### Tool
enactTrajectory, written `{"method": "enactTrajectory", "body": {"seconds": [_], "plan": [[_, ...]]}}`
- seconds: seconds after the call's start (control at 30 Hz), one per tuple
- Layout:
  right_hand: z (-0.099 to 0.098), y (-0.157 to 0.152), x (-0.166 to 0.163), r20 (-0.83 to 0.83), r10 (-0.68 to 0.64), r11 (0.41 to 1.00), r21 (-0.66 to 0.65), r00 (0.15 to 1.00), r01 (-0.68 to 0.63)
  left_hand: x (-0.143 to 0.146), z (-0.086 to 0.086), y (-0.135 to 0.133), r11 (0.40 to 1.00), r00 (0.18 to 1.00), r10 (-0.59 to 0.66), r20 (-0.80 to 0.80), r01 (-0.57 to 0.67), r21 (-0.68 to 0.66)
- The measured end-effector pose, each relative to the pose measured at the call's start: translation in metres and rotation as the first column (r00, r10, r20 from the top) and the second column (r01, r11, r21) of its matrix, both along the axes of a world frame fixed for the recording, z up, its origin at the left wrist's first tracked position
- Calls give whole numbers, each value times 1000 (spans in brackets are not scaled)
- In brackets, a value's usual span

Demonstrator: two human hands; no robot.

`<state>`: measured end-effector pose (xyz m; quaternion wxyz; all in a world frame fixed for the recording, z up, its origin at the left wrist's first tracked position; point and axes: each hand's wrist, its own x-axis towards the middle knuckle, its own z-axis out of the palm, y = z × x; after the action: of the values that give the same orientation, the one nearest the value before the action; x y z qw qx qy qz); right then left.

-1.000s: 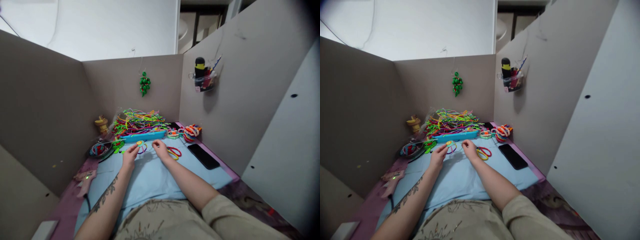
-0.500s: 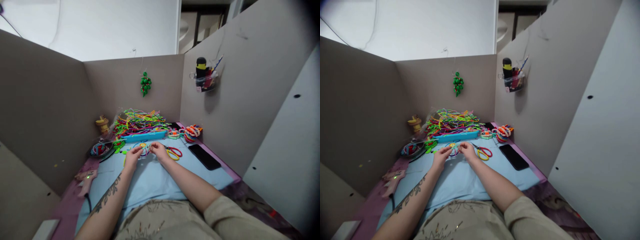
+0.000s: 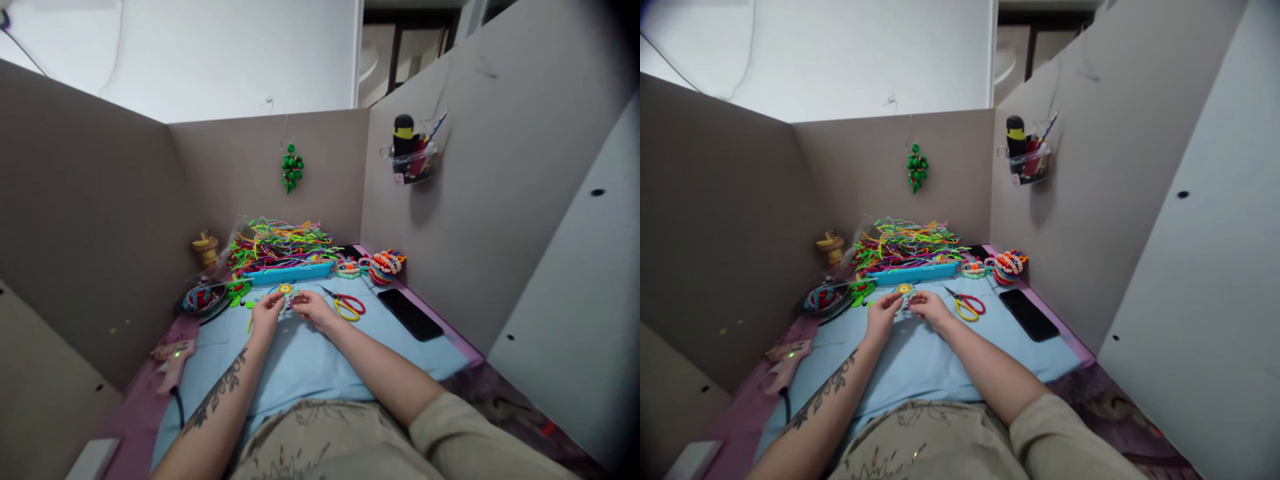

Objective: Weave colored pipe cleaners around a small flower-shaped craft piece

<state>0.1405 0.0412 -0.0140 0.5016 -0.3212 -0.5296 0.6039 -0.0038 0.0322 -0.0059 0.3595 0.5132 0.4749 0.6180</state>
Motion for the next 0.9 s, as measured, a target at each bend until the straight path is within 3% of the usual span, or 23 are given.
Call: {"method": "enactTrajectory", "body": {"seconds": [0.17,0.3,0.5,0.6,0.73,0.9], "plan": [[1,-6,-7,40,-40,997,72,998,37,7,6,-8,991,993,82,-81,-73,111],[-1,-9,-12,168,-130,974,204,977,95,11,8,-11,992,991,95,-91,-86,93],[-5,-11,-16,352,-259,894,439,899,86,8,3,-4,996,997,81,-17,-80,44],[-3,-13,-15,352,-341,848,515,872,124,9,3,-3,998,998,44,41,-45,45],[4,-16,-12,314,-512,774,573,799,271,12,4,-6,1000,993,4,119,-7,25],[11,-20,-7,255,-541,740,597,801,310,10,4,-6,998,986,-55,158,50,37]]}}
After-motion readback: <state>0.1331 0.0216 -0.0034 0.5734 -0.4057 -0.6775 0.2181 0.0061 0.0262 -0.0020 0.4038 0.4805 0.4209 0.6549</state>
